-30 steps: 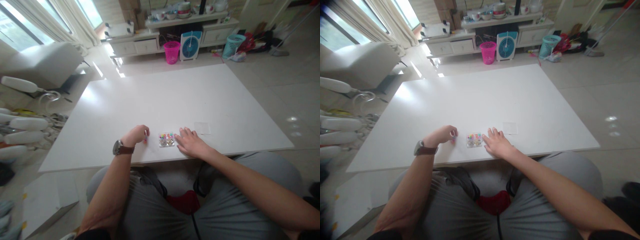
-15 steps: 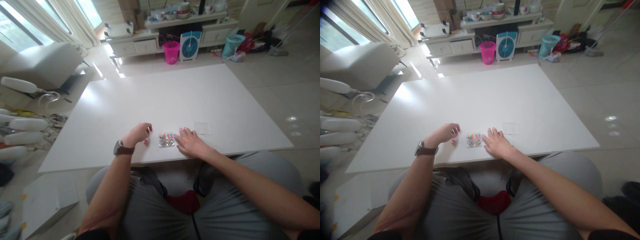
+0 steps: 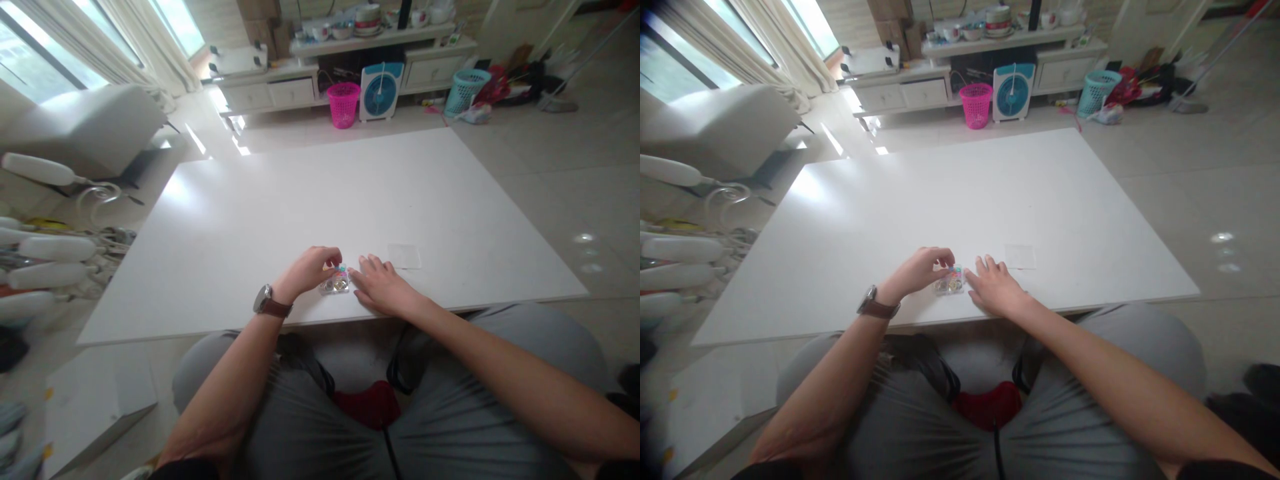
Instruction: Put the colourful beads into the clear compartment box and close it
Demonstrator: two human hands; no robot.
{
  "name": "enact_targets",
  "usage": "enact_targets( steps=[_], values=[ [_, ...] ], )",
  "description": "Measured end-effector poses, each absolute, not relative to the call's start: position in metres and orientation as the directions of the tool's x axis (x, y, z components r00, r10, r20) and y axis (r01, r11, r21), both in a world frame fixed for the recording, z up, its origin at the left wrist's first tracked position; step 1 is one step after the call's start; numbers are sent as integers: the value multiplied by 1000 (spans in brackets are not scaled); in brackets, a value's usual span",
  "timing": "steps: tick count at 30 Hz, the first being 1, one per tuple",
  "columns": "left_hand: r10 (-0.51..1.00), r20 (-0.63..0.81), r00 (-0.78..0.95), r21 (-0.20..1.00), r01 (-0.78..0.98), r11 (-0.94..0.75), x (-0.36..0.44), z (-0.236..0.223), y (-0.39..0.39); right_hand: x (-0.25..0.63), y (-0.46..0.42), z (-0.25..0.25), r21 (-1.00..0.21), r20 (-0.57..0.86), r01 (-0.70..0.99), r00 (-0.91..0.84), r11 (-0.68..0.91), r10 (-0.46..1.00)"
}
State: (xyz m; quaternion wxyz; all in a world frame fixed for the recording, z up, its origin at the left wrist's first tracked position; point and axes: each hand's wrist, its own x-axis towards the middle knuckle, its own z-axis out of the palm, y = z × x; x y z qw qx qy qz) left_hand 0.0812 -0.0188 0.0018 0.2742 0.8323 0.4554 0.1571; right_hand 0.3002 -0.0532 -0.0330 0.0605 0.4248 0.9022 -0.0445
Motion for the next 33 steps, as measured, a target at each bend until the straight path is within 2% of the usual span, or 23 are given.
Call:
enact_targets(
  steps=[6, 15, 20, 25, 29, 33],
  values=[
    [833, 23, 552, 513, 709, -484, 84, -7, -20, 299, -54, -31, -32, -155, 775, -628, 631, 763],
    [870, 18, 492, 554, 720, -418, 62, 8, -12, 300, -54, -33, -38, -173, 778, -623, 627, 762],
    [940, -86, 330, 457, 852, -257, 30, 14, -5, 303, -54, -33, -37, -177, 776, -625, 629, 760],
    [919, -322, 226, 365, 926, -99, 14, 8, -3, 304, -53, -34, -26, -165, 769, -633, 639, 756],
    [881, -447, 155, 269, 963, -33, 14, 3, -5, 304, -53, -35, -15, -150, 766, -637, 643, 756],
    [865, -486, 129, 237, 972, -12, 18, -1, -8, 304, -53, -36, -12, -146, 766, -638, 643, 756]
  ],
)
